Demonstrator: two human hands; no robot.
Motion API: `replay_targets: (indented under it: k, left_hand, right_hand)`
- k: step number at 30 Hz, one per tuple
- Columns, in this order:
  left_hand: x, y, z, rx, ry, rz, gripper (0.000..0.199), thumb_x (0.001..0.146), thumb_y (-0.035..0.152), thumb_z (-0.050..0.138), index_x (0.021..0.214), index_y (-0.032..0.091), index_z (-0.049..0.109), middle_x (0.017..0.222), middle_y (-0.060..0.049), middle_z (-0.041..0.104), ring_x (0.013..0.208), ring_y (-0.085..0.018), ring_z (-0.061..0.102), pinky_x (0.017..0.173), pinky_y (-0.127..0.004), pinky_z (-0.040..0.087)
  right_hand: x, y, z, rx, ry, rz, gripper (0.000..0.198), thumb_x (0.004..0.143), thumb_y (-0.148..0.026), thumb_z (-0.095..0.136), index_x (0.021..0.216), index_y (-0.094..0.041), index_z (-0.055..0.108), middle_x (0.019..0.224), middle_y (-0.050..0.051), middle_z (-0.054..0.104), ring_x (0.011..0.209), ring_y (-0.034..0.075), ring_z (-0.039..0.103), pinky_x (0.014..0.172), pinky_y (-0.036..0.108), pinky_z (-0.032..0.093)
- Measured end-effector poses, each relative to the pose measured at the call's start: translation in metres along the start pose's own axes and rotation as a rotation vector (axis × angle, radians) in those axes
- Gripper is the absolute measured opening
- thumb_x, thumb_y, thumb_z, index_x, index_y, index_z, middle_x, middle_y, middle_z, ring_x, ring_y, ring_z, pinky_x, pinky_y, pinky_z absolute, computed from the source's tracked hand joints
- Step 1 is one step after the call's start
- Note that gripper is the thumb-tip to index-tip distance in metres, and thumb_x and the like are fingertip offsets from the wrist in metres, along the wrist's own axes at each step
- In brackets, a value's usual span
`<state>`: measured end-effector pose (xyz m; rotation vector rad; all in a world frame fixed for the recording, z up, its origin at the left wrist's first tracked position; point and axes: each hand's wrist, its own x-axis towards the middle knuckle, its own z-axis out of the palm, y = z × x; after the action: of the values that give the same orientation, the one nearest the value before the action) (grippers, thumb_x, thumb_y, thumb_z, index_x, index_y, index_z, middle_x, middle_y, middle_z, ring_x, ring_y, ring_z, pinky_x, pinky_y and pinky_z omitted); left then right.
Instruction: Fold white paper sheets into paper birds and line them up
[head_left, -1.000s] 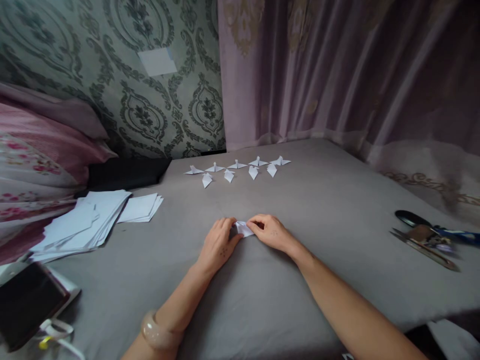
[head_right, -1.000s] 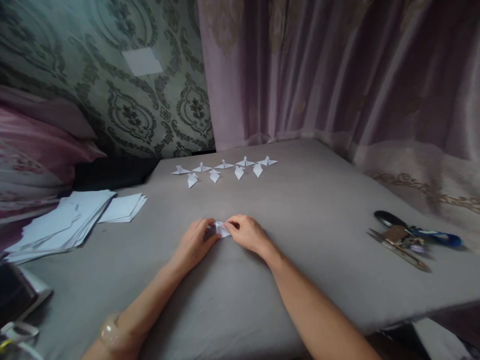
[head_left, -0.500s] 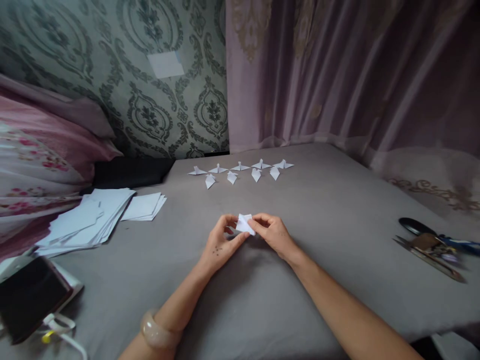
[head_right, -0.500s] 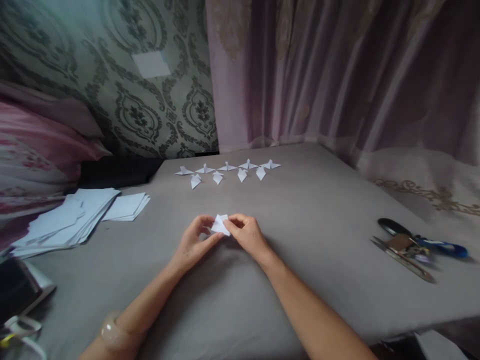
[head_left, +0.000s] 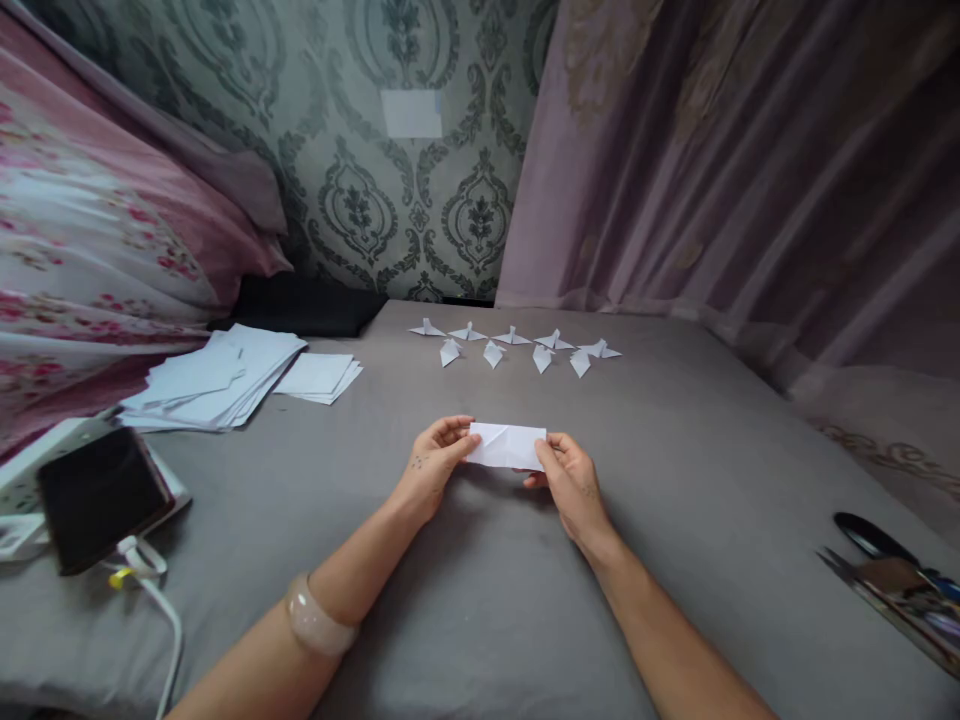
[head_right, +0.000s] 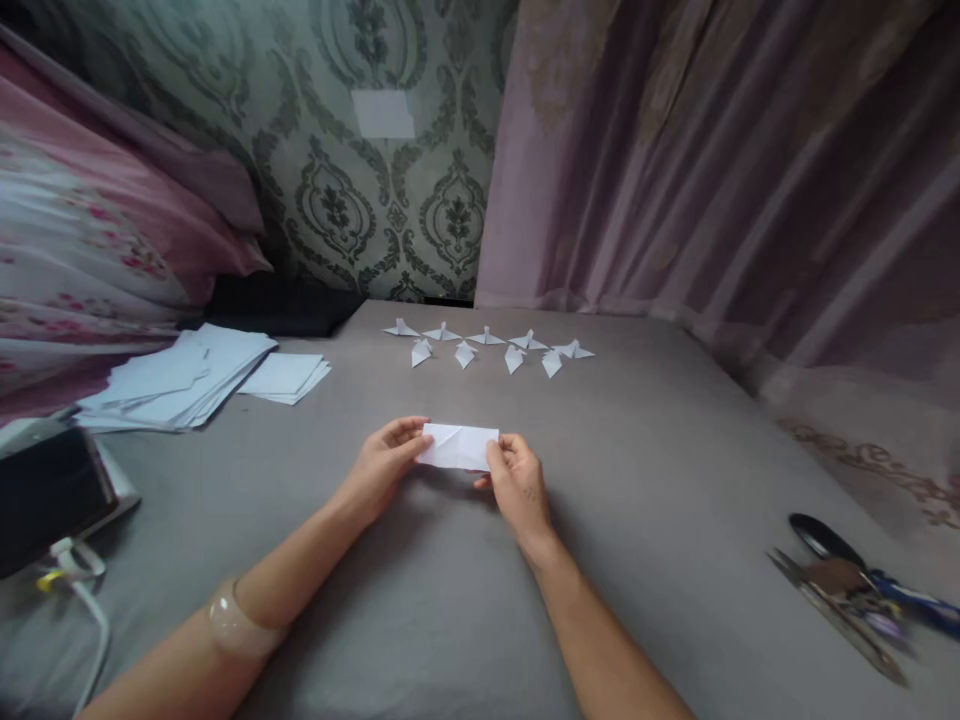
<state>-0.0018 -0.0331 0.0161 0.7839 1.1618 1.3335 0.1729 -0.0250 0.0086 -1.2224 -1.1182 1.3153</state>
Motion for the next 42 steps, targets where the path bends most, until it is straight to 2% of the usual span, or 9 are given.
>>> replay_targets:
  k: [4, 8, 11, 15, 20, 25, 29, 38, 42]
  left_hand:
    - [0.001, 0.0, -0.001, -0.075, -0.018, -0.039, 0.041, 0.063, 0.032, 0.078, 0.095, 0.013, 0.061, 0.083, -0.004, 0.063, 0.07, -0.011, 0.058, 0.06, -0.021, 0.043]
    - [-0.004, 0.005, 0.002, -0.107, -0.112, -0.062, 0.056, 0.064, 0.027, 0.079, 0.113, 0.015, 0.056, 0.099, -0.009, 0.063, 0.085, -0.016, 0.061, 0.07, -0.026, 0.048]
    - [-0.008, 0.009, 0.005, -0.125, -0.221, -0.022, 0.069, 0.061, 0.022, 0.08, 0.122, 0.019, 0.048, 0.106, -0.01, 0.062, 0.093, -0.019, 0.062, 0.08, -0.033, 0.049]
    - [-0.01, 0.01, 0.007, -0.137, -0.246, 0.013, 0.06, 0.062, 0.02, 0.079, 0.115, 0.019, 0.051, 0.105, -0.008, 0.062, 0.091, -0.018, 0.062, 0.084, -0.034, 0.048]
    - [-0.008, 0.009, 0.006, -0.159, -0.207, -0.005, 0.056, 0.065, 0.021, 0.078, 0.114, 0.018, 0.051, 0.114, -0.011, 0.06, 0.093, -0.018, 0.061, 0.081, -0.032, 0.048]
    - [-0.005, 0.005, 0.003, -0.175, -0.155, -0.029, 0.057, 0.065, 0.024, 0.079, 0.115, 0.018, 0.052, 0.111, -0.011, 0.06, 0.099, -0.02, 0.059, 0.085, -0.034, 0.047]
    - [-0.004, 0.003, 0.002, -0.187, -0.125, -0.032, 0.053, 0.066, 0.026, 0.079, 0.111, 0.017, 0.055, 0.102, -0.007, 0.058, 0.091, -0.017, 0.06, 0.082, -0.032, 0.048]
    - [-0.005, 0.0, 0.004, -0.144, -0.113, -0.001, 0.051, 0.066, 0.029, 0.078, 0.109, 0.016, 0.054, 0.106, -0.007, 0.054, 0.093, -0.017, 0.057, 0.082, -0.033, 0.049]
    - [-0.005, -0.002, 0.003, -0.123, -0.12, 0.004, 0.054, 0.065, 0.029, 0.079, 0.111, 0.016, 0.053, 0.098, -0.005, 0.058, 0.088, -0.016, 0.06, 0.082, -0.033, 0.048]
  right_hand:
    - [-0.004, -0.006, 0.005, 0.041, 0.003, 0.008, 0.052, 0.072, -0.047, 0.067, 0.11, -0.019, 0.045, 0.065, -0.001, 0.067, 0.052, 0.016, 0.064, 0.039, 0.019, 0.045]
    - [-0.008, -0.012, 0.008, 0.088, -0.016, 0.0, 0.076, 0.072, -0.041, 0.069, 0.135, -0.022, 0.033, 0.064, -0.003, 0.066, 0.052, 0.013, 0.064, 0.039, 0.016, 0.045]
    - [-0.009, -0.014, 0.009, 0.124, -0.039, 0.07, 0.064, 0.069, -0.04, 0.07, 0.126, -0.018, 0.049, 0.068, 0.0, 0.068, 0.05, 0.011, 0.063, 0.039, 0.015, 0.043]
    - [-0.011, -0.014, 0.011, 0.15, -0.057, 0.142, 0.048, 0.067, -0.04, 0.073, 0.105, -0.013, 0.062, 0.064, 0.001, 0.067, 0.05, 0.009, 0.06, 0.042, 0.015, 0.042]
    - [-0.012, -0.014, 0.012, 0.183, -0.085, 0.194, 0.046, 0.066, -0.04, 0.074, 0.102, -0.013, 0.064, 0.059, 0.0, 0.066, 0.048, 0.008, 0.056, 0.044, 0.016, 0.041]
    - [-0.014, -0.018, 0.011, 0.188, -0.15, 0.243, 0.046, 0.064, -0.039, 0.077, 0.1, -0.013, 0.065, 0.076, 0.004, 0.069, 0.053, 0.007, 0.057, 0.044, 0.016, 0.04]
    - [-0.016, -0.018, 0.011, 0.11, -0.199, 0.244, 0.049, 0.066, -0.037, 0.077, 0.106, -0.012, 0.064, 0.082, 0.006, 0.071, 0.056, 0.007, 0.056, 0.046, 0.016, 0.039]
    - [-0.017, -0.015, 0.015, 0.056, -0.168, 0.218, 0.045, 0.067, -0.044, 0.072, 0.097, -0.011, 0.066, 0.076, 0.006, 0.07, 0.052, 0.008, 0.056, 0.042, 0.017, 0.037]
    - [-0.017, -0.013, 0.016, 0.054, -0.155, 0.213, 0.042, 0.069, -0.047, 0.07, 0.092, -0.012, 0.067, 0.075, 0.006, 0.07, 0.05, 0.008, 0.056, 0.04, 0.017, 0.037]
